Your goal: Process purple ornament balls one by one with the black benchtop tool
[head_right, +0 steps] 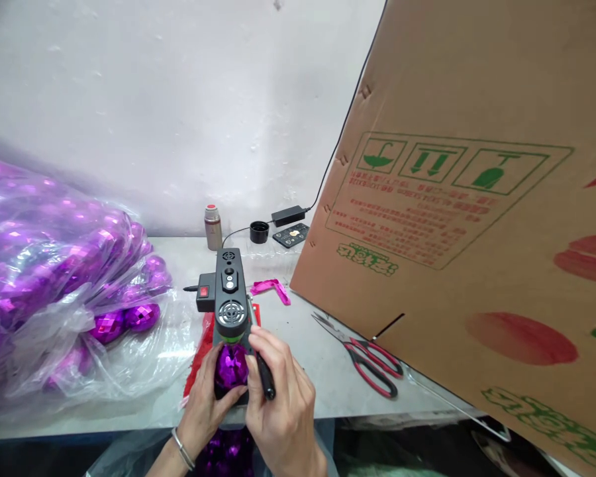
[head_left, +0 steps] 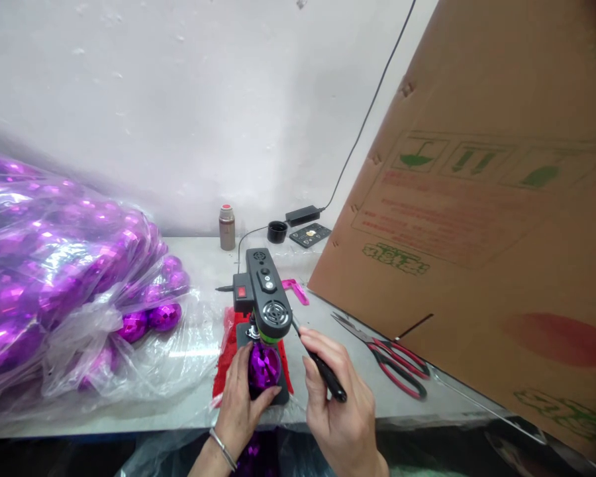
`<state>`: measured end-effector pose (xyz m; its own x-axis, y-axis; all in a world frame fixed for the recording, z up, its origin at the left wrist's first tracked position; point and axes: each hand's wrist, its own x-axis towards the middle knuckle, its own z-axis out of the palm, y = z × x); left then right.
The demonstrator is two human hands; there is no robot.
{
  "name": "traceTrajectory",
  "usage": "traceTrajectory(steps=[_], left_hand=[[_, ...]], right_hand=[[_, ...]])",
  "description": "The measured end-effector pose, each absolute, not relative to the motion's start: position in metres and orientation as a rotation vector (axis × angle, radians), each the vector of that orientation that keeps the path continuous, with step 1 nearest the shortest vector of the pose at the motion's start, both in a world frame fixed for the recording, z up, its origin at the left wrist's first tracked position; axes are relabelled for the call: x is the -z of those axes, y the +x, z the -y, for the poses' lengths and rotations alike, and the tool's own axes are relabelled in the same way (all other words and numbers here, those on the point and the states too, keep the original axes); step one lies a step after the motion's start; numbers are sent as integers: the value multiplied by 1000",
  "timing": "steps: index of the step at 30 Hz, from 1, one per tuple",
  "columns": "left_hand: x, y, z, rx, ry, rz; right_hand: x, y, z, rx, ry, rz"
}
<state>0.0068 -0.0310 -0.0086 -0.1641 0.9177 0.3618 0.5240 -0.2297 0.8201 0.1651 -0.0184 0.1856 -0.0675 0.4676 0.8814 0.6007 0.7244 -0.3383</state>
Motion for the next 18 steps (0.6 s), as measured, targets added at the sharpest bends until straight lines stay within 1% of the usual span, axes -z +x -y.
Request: traceTrajectory(steps=[7,11,18], left_hand=[[7,12,18,-1335,1592,-1632],[15,12,19,-1293,1657,-1658],[23,11,13,-1328,1682,-1701]], right_hand=[[-185,165,19,135,-857,1718],[-183,166,20,125,-853,1721],[-187,173,25,69,-891,1696]])
